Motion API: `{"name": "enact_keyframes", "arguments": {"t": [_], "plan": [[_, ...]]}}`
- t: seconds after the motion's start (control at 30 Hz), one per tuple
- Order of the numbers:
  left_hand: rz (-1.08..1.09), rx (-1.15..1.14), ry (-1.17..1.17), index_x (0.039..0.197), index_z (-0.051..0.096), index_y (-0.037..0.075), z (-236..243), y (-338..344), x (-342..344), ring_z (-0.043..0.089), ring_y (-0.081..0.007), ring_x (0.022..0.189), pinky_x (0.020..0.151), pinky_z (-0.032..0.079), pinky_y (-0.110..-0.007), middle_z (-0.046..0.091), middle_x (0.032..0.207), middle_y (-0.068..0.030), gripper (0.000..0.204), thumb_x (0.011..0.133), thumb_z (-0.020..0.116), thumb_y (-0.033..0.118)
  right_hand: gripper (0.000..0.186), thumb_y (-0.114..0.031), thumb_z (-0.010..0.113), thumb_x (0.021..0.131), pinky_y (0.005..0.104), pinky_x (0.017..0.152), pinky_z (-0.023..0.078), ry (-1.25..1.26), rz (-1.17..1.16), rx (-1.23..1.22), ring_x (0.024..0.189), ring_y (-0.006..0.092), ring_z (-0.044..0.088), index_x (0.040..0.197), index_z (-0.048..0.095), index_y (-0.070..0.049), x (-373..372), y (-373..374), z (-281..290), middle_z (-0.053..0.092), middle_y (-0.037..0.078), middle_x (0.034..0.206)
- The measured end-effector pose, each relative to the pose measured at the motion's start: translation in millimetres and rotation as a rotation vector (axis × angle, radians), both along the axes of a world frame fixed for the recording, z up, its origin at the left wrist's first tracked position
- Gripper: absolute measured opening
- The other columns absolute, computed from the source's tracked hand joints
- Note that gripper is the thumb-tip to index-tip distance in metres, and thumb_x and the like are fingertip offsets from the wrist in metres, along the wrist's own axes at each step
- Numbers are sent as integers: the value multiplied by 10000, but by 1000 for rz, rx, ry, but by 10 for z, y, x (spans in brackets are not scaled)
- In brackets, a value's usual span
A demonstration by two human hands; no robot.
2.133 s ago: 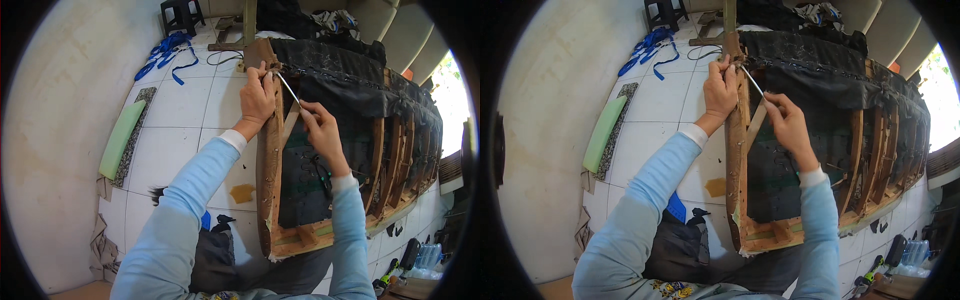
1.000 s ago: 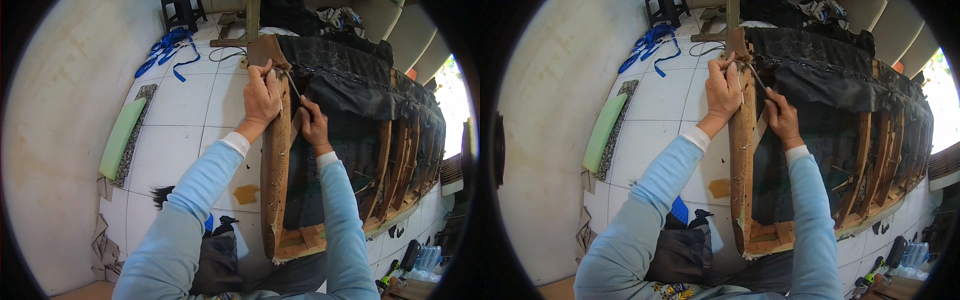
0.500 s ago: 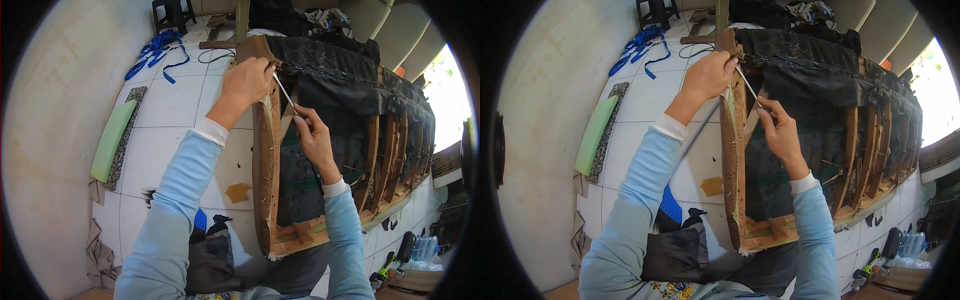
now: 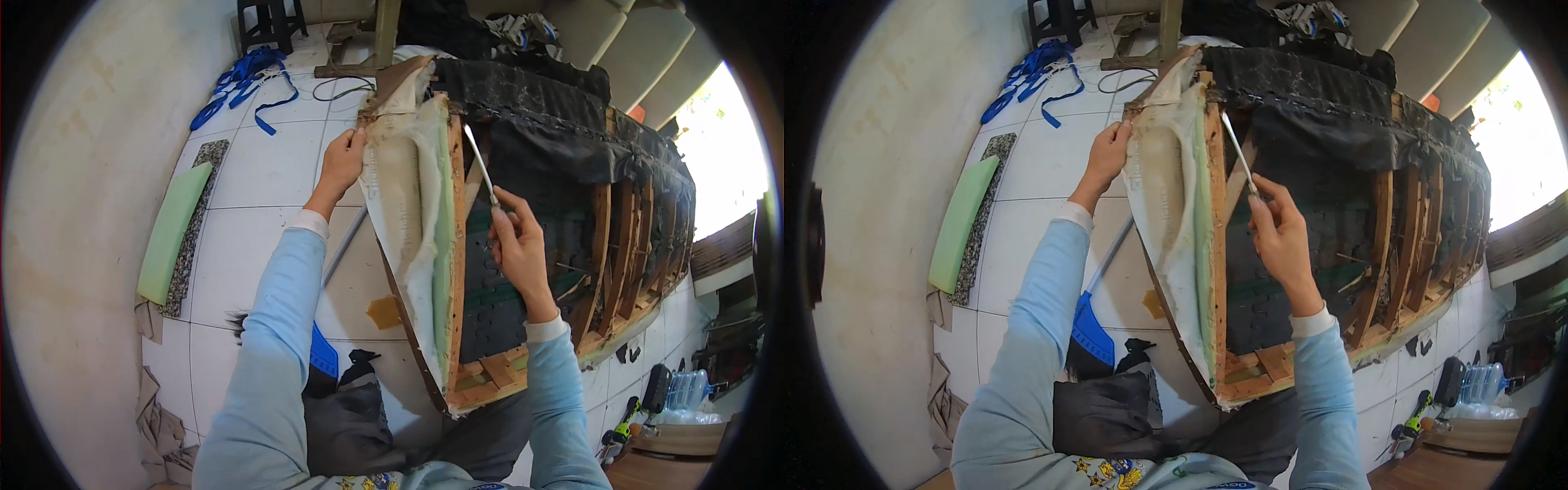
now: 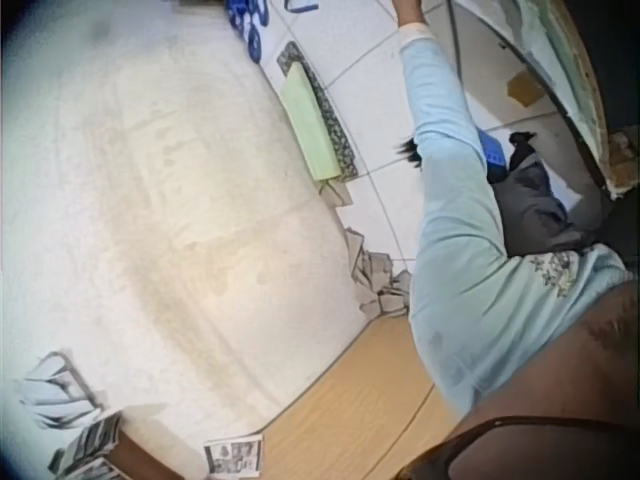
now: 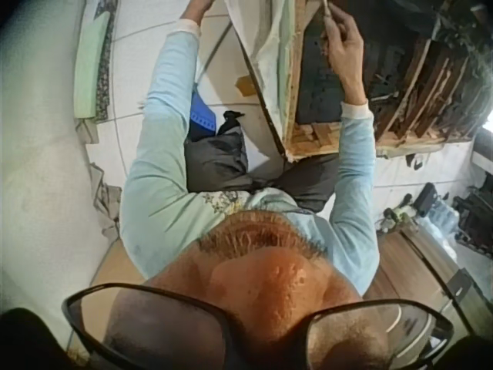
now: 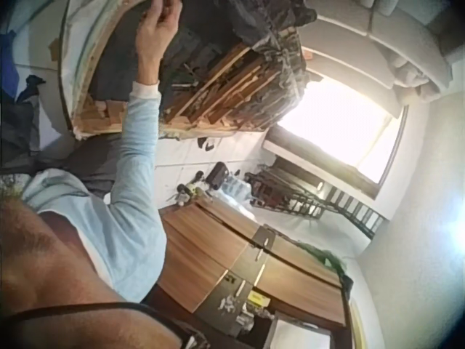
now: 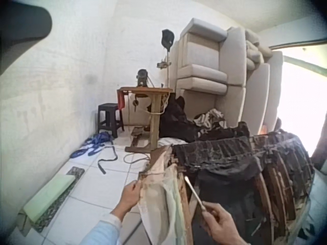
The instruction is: The person is repairing a wooden furniture frame by removing staples and fabric. They use a flathead screwdriver to pry up staples and pliers to pull them out, gradually stripping the black fabric covering from the wooden structure.
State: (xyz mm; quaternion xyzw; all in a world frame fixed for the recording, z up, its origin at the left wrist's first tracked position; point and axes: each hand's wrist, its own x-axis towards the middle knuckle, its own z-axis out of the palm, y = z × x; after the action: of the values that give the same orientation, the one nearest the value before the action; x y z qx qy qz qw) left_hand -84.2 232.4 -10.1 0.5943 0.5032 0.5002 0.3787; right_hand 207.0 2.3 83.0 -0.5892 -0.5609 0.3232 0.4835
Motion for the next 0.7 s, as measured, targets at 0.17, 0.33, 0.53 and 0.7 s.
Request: {"name": "enact_keyframes", "arguments": {"t": [0.17,0.33,0.53,0.7], "plan": [[-45,-159,-27,1050,736,29,-26,14,225,533,-106,799,759,469,-308,643,851,12,385,1156,603,374,372,-162,667,1119,265,625,449,-126,-94,57,717,60,547,1471,649,-41,384,-553,-821,674,5,849],[-58,-35,-283,1274,750,9,313,-89,280,631,-126,889,824,520,-309,759,1012,-45,330,1104,678,283,361,-160,689,1104,307,676,500,-233,-137,-113,748,105,584,1435,651,-21,502,-1284,-1269,714,73,896],[-24,56,10,1265,769,-6,846,-47,356,638,-105,868,792,516,-285,781,1033,-43,408,1037,783,331,365,-175,715,1066,444,808,597,-331,-207,-182,922,404,780,1400,666,-35,454,-1943,-1500,781,257,1063],[-98,-155,-90,1107,833,17,1007,227,49,673,-109,823,764,542,-308,807,958,-57,403,1024,781,408,402,-203,709,1053,503,880,603,-376,-256,-92,1057,454,760,1434,661,-81,405,-2268,-1779,770,237,1230]]}}
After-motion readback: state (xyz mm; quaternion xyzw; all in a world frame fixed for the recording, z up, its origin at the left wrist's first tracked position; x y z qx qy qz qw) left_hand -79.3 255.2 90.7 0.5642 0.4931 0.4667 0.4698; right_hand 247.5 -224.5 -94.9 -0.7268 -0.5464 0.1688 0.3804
